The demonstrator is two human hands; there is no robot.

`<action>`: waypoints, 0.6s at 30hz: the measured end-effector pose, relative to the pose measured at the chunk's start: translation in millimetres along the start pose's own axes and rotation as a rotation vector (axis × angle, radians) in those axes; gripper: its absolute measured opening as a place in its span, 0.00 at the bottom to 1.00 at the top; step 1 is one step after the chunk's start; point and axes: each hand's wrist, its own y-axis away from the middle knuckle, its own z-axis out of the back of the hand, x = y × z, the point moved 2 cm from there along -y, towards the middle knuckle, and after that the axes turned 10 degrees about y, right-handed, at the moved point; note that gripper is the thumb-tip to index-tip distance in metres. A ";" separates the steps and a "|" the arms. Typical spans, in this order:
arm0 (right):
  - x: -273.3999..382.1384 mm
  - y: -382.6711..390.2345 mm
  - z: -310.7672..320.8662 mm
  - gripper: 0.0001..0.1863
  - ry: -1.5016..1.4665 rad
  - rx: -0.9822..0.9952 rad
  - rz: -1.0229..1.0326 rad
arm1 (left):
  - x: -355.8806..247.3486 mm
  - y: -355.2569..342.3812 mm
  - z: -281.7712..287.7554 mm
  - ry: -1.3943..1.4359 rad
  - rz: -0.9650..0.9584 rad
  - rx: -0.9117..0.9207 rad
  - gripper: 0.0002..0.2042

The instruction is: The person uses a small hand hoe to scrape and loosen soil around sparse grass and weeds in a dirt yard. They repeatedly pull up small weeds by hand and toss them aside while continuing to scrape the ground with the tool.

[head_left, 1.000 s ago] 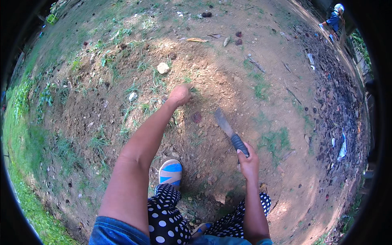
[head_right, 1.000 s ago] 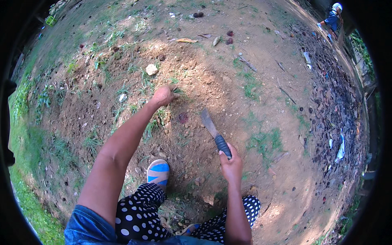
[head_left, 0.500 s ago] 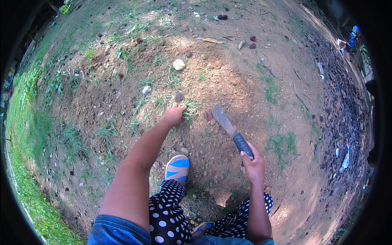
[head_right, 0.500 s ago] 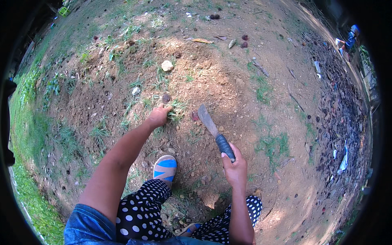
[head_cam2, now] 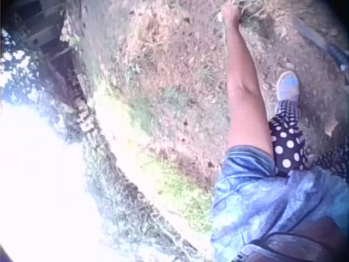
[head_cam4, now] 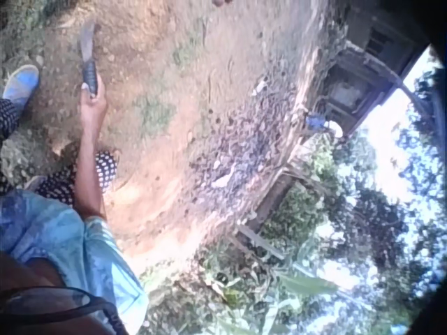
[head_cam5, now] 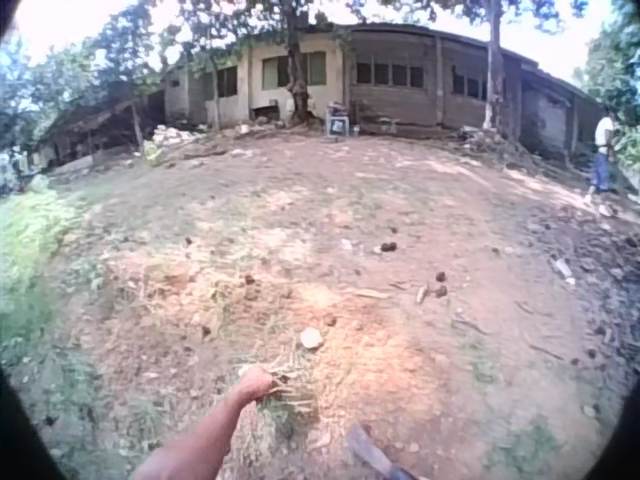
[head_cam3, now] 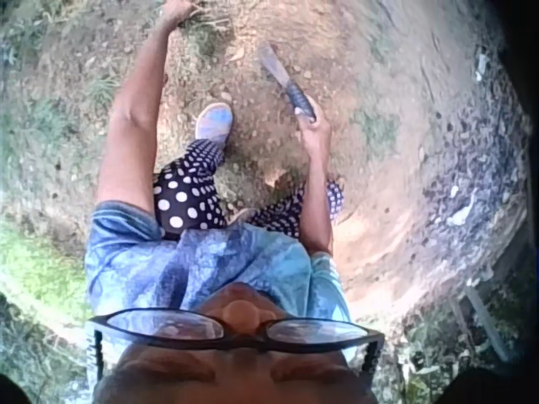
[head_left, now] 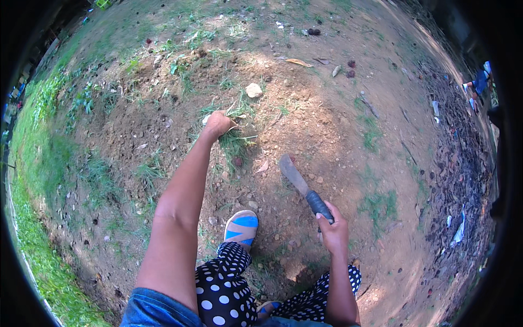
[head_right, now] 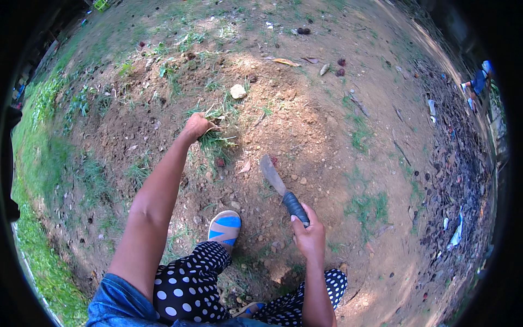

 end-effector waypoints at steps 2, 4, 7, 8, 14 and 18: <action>19.6 4.2 -3.8 0.23 -0.061 0.043 -0.046 | 13.2 -7.4 22.4 0.206 0.067 0.000 0.11; 24.0 3.5 -9.5 0.23 -0.076 0.065 -0.046 | 29.1 -16.2 35.8 0.204 0.103 -0.025 0.14; 19.7 -2.0 -12.3 0.23 -0.043 0.077 0.005 | 40.4 -13.0 24.4 -0.248 0.018 -0.061 0.17; 26.4 -0.7 -18.2 0.23 -0.049 0.106 0.008 | 65.8 -18.7 24.7 -0.282 0.113 -0.058 0.21; 32.9 6.4 -28.0 0.23 -0.052 0.147 -0.011 | 93.2 46.4 -71.3 -0.566 0.255 -0.011 0.27; 32.3 9.0 -26.8 0.23 0.026 0.135 0.053 | 127.7 31.4 -48.7 -0.419 0.137 -0.048 0.28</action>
